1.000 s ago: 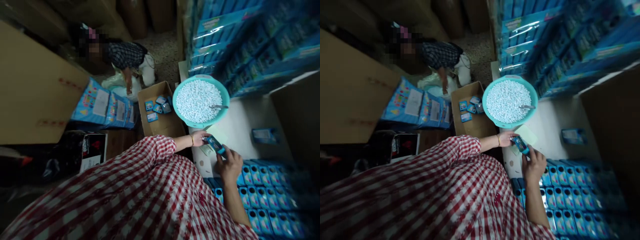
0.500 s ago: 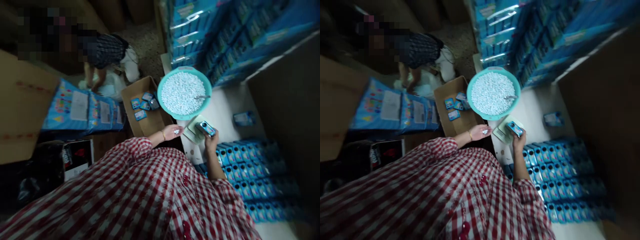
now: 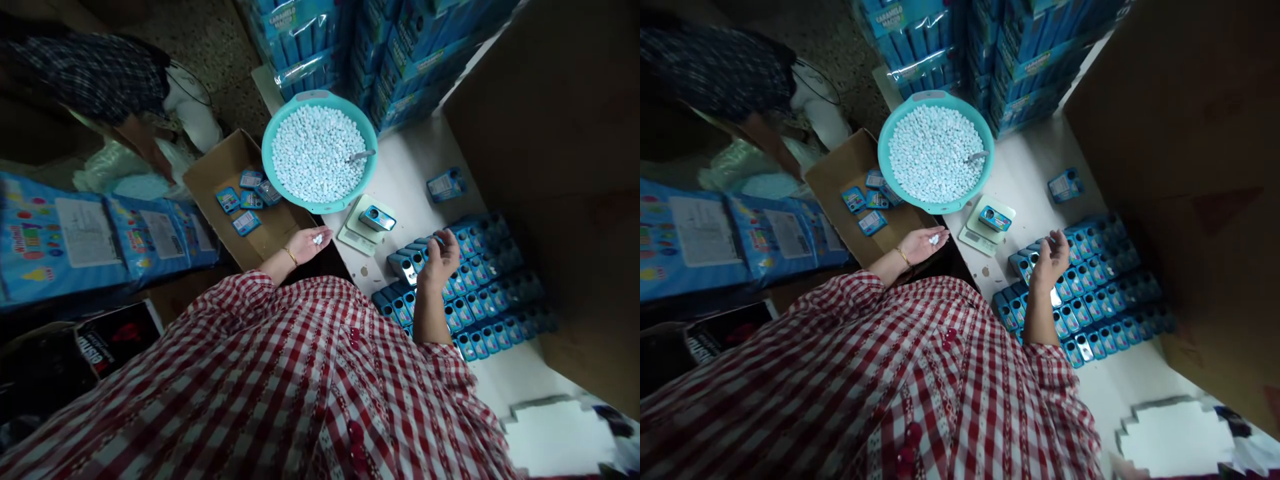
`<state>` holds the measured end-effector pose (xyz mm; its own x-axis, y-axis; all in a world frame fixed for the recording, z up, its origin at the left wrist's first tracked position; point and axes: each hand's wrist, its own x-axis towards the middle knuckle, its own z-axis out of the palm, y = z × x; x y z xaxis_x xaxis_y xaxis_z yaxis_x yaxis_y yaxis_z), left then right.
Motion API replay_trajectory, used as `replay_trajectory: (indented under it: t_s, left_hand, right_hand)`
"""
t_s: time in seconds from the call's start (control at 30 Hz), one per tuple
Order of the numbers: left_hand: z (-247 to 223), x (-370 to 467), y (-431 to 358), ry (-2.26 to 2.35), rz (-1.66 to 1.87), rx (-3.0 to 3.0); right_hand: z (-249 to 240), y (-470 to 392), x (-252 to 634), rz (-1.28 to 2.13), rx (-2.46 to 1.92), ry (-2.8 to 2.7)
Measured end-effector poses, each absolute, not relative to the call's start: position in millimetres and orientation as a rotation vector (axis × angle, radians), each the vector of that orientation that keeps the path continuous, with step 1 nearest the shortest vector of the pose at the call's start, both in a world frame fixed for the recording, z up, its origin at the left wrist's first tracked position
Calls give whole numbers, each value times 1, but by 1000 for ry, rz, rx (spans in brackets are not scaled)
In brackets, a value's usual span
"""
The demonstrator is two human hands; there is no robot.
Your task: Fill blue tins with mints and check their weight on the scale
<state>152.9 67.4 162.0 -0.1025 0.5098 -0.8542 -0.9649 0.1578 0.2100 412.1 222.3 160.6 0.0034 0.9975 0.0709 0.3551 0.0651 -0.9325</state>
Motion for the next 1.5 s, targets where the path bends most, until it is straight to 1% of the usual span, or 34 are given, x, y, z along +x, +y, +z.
replay_trajectory:
  t_s: [0.1, 0.3, 0.63, 0.77, 0.93, 1.0, 1.07, 1.17, 1.3, 1.4, 1.5]
  left_hand:
    - [160, 154, 65, 1023, 1396, -555]
    - [156, 154, 57, 1073, 1389, -517]
    - [170, 159, 65, 1109, 1385, -467]
    - [170, 159, 65, 1125, 1377, -440]
    - [165, 163, 64, 1127, 1367, -412]
    - [165, 163, 65, 1136, 1365, -415]
    - [167, 160, 65, 1143, 1362, -429]
    - [172, 154, 63, 1177, 1371, -463]
    - [177, 146, 59, 1222, 1377, -490]
    - [177, 143, 57, 1235, 1348, -486]
    - [175, 142, 58, 1245, 1311, -469]
  right_hand:
    - [158, 221, 415, 877, -1463, -1454]
    - [149, 216, 413, 853, -1512, -1476]
    - [151, 206, 404, 806, -1430, -1767]
    - [156, 203, 387, 772, -1367, -2028]
    - [161, 212, 348, 507, -1208, -2643]
    - [163, 228, 339, 423, -1207, -2789]
    - [165, 253, 338, 319, -1282, -2777]
    - [160, 301, 347, 209, -1473, -2600]
    - [138, 349, 359, 263, -1642, -2401]
    - [130, 350, 378, 291, -1639, -2345]
    - [145, 314, 411, 216, -1546, -2418]
